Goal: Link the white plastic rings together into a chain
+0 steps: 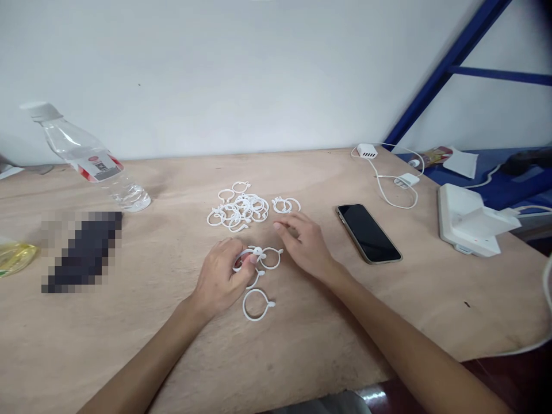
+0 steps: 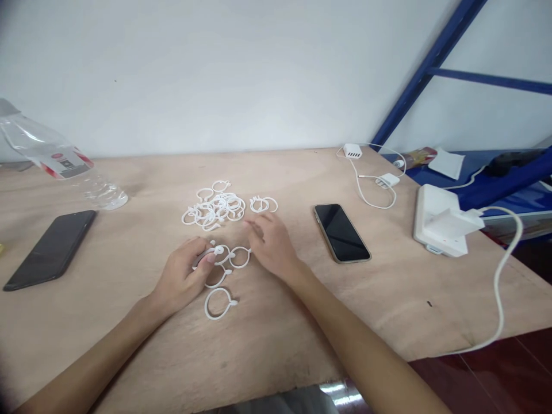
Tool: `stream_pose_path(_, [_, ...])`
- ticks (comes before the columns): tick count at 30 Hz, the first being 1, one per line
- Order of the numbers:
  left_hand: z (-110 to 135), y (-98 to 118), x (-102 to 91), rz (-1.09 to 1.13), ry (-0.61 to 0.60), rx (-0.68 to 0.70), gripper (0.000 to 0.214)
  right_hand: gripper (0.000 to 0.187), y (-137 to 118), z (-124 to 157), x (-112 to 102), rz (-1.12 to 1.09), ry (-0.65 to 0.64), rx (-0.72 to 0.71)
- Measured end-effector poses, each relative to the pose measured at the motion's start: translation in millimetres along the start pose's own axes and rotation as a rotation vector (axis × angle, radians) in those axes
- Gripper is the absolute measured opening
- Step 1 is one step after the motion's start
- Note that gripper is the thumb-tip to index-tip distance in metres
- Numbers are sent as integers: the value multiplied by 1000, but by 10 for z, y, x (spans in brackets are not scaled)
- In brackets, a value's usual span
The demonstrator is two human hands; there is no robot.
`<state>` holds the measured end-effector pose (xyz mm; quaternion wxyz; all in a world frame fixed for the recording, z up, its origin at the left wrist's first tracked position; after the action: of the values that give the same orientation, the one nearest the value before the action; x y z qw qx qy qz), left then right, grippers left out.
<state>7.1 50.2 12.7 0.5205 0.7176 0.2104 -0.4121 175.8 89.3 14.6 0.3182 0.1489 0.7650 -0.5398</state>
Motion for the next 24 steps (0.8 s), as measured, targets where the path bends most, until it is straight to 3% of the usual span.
stream_pose_path(2, [1, 0, -1, -43, 6, 14, 28, 33, 181, -44, -62, 354, 32, 70])
stream_pose_path(4, [5, 9, 4, -74, 8, 37, 23, 38, 330, -72, -72, 538, -5, 136])
stream_pose_path(7, [17, 39, 7, -89, 37, 95, 22, 30, 396, -78, -70, 628, -9, 146])
stream_pose_path(12, [29, 33, 15, -97, 92, 133, 35, 19, 329, -74, -131, 582, 120, 68])
stream_pose_path(15, [25, 14, 11, -80, 110, 135, 34, 18, 293, -76, -236, 335, 257, 55])
stream_pose_path(17, [24, 4, -6, -62, 132, 124, 33, 18, 285, -79, -245, -22, 254, 97])
stream_pose_path(21, [28, -20, -36, -13, 147, 74, 42, 19, 106, -54, 48, -818, -76, 156])
stream_pose_path(24, [42, -20, -51, 8, 183, 83, 51, 17, -94, 35, 288, -1105, -290, 170])
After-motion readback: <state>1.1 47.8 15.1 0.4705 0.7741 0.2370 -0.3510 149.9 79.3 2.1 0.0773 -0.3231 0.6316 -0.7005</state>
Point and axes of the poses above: each hand's wrist, its own z-axis away from the middle knuckle, its own x-axis out of the palm, y = z × x, the point moved 5 cm from there along -z, towards the middle knuckle, and after that the axes turned 11 degrees about -y, right-handed, at the moved point
